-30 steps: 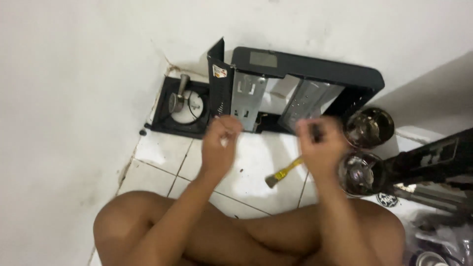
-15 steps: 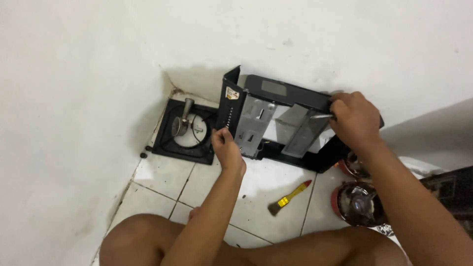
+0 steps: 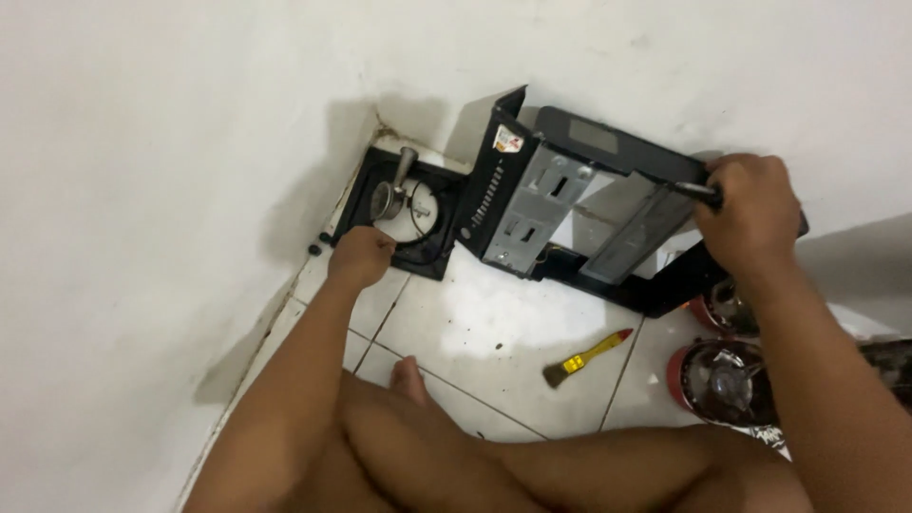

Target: Removing internal metal and plastic plates from an electronic device chassis using a screwdriver

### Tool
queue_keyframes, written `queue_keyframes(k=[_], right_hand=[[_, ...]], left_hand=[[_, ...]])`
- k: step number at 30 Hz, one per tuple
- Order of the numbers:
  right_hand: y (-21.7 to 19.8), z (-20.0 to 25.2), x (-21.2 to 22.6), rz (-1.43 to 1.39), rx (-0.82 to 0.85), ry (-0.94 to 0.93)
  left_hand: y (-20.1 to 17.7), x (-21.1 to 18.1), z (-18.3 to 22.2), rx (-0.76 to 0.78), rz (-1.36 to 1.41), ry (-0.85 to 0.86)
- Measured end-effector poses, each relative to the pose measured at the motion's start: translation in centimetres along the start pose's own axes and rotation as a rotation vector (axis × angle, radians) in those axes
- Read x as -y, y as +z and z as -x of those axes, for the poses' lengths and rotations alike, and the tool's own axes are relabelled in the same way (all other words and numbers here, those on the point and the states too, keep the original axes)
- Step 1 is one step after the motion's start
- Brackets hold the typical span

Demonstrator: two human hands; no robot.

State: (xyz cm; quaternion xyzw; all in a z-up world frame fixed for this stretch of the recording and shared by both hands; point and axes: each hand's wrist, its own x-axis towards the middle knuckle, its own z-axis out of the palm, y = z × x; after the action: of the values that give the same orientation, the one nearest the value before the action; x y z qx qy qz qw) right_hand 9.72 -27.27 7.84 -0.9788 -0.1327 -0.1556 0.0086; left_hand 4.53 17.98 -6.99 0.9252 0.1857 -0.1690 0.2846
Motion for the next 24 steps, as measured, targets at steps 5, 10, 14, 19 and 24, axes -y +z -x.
queue_keyframes(k=[5, 10, 14, 19, 24], right_hand=[[2.9, 0.7, -2.3, -0.043, -0.157, -0.124], [3.3, 0.9, -2.6, -0.026, -0.154, -0.140], [2.7, 0.6, -1.9, 0.041, -0.106, -0.088], [3.0, 1.0, -1.5, 0.049, -0.092, -0.041], [3.1, 1.6, -1.4, -0.051, -0.336, -0.306]], left_hand=[[2.7, 2.5, -2.3, -0.084, -0.141, -0.028], [3.3, 1.6, -2.3, -0.059, -0.169, -0.033], [3.1, 1.4, -2.7, -0.028, -0.086, -0.082], [2.3, 1.5, -3.3, -0.109, -0.005, -0.147], [0.0, -2.6, -0.5, -0.400, 0.492, 0.279]])
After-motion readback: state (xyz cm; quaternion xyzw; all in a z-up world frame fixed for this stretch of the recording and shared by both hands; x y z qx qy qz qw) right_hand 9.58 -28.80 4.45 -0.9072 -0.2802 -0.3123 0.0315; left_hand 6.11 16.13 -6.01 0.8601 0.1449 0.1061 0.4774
